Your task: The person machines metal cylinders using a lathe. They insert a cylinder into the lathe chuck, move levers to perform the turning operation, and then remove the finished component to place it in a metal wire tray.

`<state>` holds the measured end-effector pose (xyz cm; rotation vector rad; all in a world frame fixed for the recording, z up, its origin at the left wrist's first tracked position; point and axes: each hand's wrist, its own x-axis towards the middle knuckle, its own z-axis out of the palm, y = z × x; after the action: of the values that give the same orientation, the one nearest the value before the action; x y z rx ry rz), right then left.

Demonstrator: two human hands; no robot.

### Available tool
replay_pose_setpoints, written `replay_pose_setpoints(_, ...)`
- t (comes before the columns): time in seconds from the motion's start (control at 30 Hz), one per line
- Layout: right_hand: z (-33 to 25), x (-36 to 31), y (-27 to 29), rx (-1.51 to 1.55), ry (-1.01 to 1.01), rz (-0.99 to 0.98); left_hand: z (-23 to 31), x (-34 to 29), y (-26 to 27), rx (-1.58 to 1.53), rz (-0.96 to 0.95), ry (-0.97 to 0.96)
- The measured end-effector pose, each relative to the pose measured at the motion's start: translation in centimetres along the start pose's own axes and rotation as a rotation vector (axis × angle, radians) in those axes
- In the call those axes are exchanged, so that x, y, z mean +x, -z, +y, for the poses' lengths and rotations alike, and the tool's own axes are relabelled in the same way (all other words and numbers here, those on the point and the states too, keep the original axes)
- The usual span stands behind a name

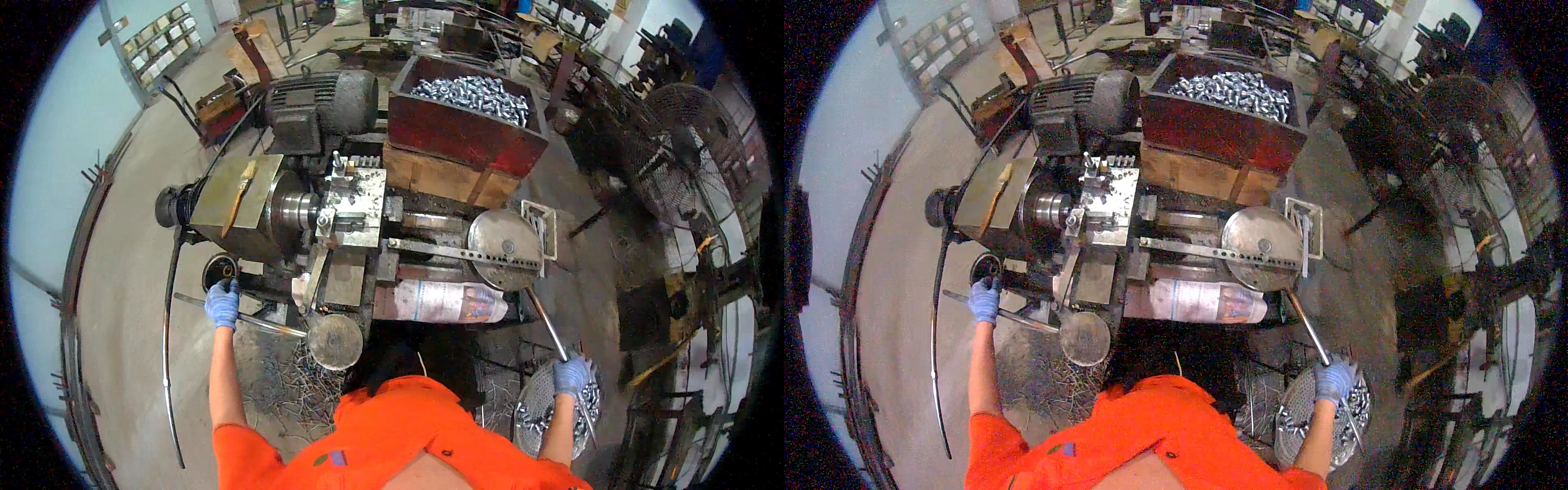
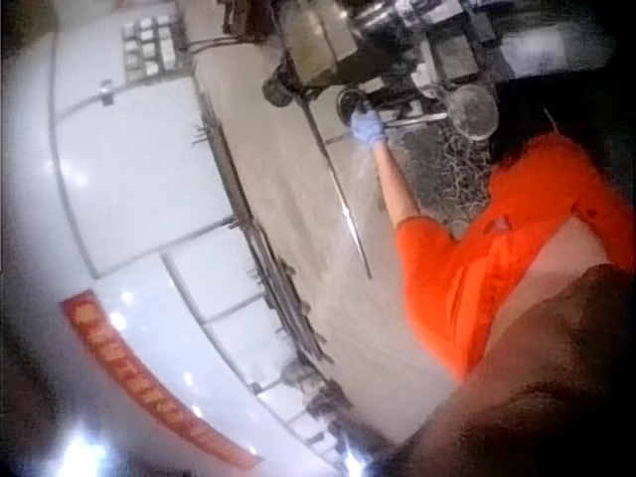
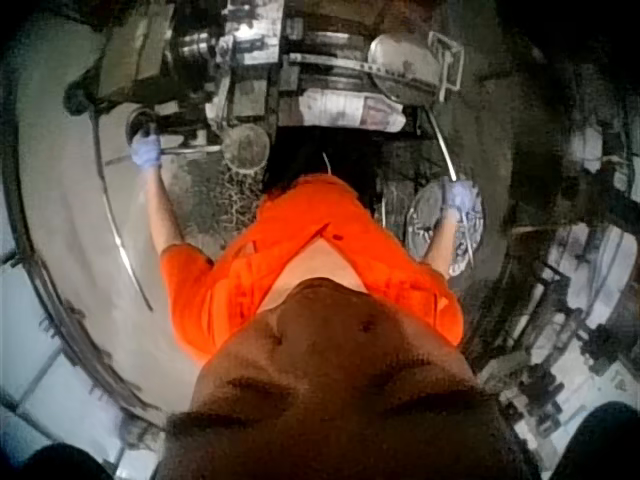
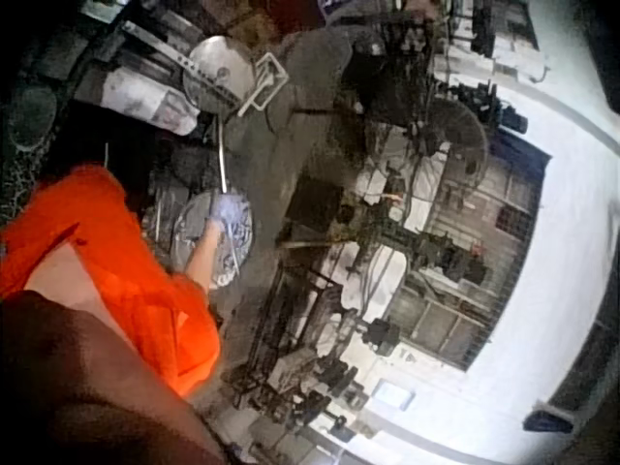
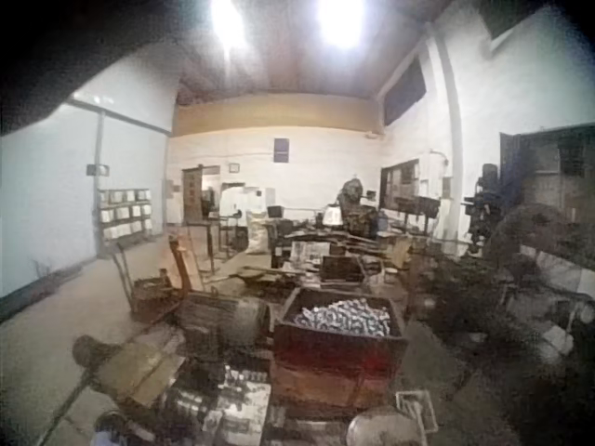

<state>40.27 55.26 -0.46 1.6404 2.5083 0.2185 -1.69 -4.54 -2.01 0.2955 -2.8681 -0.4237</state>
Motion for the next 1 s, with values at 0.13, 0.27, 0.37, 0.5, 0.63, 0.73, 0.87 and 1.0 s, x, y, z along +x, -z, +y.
replay_pose_setpoints(0.13, 1.7, 5.5, -1.6, -0.02, 0.004, 0.078, 0.6, 0.0, 0.1, 0.012, 0.023, -0.011)
replay_pose_setpoints(0.27, 0.8, 12.4, 1.6, -0.033, -0.061, -0.029, 1.5, -0.5, 0.3, 0.043, -0.014, 0.021)
replay_pose_setpoints(0.37, -1.5, 17.7, 2.9, -0.115, -0.083, 0.064, 1.9, -0.6, 0.4, 0.037, -0.034, 0.033)
replay_pose_setpoints(0.5, -5.7, 22.5, 4.0, -0.221, -0.088, 0.054, 1.8, -0.4, -0.1, -0.028, 0.003, -0.005)
replay_pose_setpoints(0.63, -8.3, 21.2, 2.2, -0.096, 0.07, 0.17, -1.2, -0.4, -0.9, -0.713, 0.041, 0.077)
replay_pose_setpoints(0.73, -7.4, 16.2, 0.2, -0.036, 0.231, 0.378, -5.7, -0.6, -2.0, -1.171, 0.392, 0.266)
replay_pose_setpoints(0.87, -6.1, 8.8, -3.1, 0.156, 0.259, 0.215, -18.2, -2.1, -9.4, -1.09, 0.064, 0.417)
replay_pose_setpoints(1.0, -3.9, 3.7, -5.1, 0.225, 0.157, 0.056, -10.0, -3.4, -10.1, 0.107, -0.286, -0.181)
